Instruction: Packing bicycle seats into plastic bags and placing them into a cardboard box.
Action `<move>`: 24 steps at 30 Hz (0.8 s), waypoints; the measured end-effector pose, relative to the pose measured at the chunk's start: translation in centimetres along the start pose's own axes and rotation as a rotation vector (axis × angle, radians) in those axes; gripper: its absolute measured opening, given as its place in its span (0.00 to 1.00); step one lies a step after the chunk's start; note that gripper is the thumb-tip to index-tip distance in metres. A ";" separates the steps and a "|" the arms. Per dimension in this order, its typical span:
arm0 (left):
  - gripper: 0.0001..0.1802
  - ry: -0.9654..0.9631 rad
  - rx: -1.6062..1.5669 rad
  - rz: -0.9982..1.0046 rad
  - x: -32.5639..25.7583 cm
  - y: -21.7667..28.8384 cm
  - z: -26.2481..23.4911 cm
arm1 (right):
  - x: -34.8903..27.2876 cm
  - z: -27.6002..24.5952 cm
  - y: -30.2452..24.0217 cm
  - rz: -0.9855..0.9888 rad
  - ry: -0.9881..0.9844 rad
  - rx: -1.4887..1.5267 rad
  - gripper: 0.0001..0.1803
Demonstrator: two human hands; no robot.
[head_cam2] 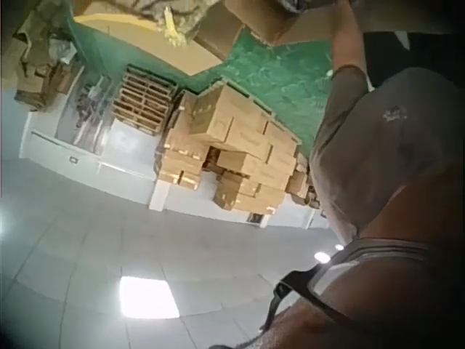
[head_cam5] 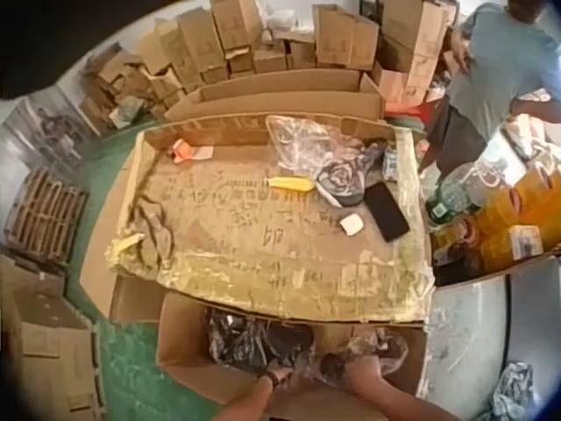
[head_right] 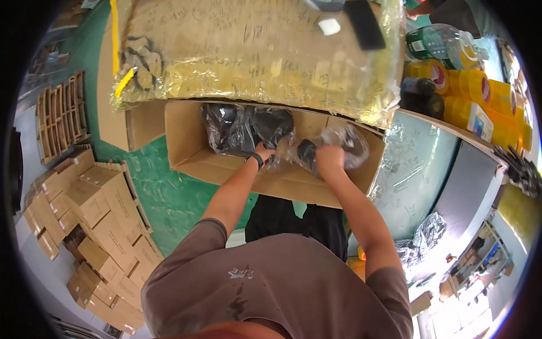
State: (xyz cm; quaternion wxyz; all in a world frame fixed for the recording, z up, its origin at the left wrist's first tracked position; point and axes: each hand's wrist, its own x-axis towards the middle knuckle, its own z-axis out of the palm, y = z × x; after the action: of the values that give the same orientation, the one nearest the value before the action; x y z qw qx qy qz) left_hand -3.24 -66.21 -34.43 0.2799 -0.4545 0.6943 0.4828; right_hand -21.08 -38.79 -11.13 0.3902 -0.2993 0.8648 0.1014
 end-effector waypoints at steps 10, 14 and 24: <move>0.50 -0.316 0.201 -0.110 -1.4 4.0 1.8 | 14.0 10.2 -2.8 0.130 0.387 0.167 0.19; 0.48 -0.371 0.223 0.296 -3.3 -2.5 -6.1 | 5.4 3.5 -3.8 -0.124 0.239 0.404 0.22; 0.33 -0.187 0.026 0.547 -26.1 16.5 4.6 | -39.2 16.5 32.7 1.087 1.160 0.617 0.36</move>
State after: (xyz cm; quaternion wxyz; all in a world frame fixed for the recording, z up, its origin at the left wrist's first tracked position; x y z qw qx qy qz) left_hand -7.11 -50.53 -7.74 0.2078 -0.2000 0.7685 0.5712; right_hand -10.19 11.30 4.70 -0.1532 0.2727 0.9402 -0.1350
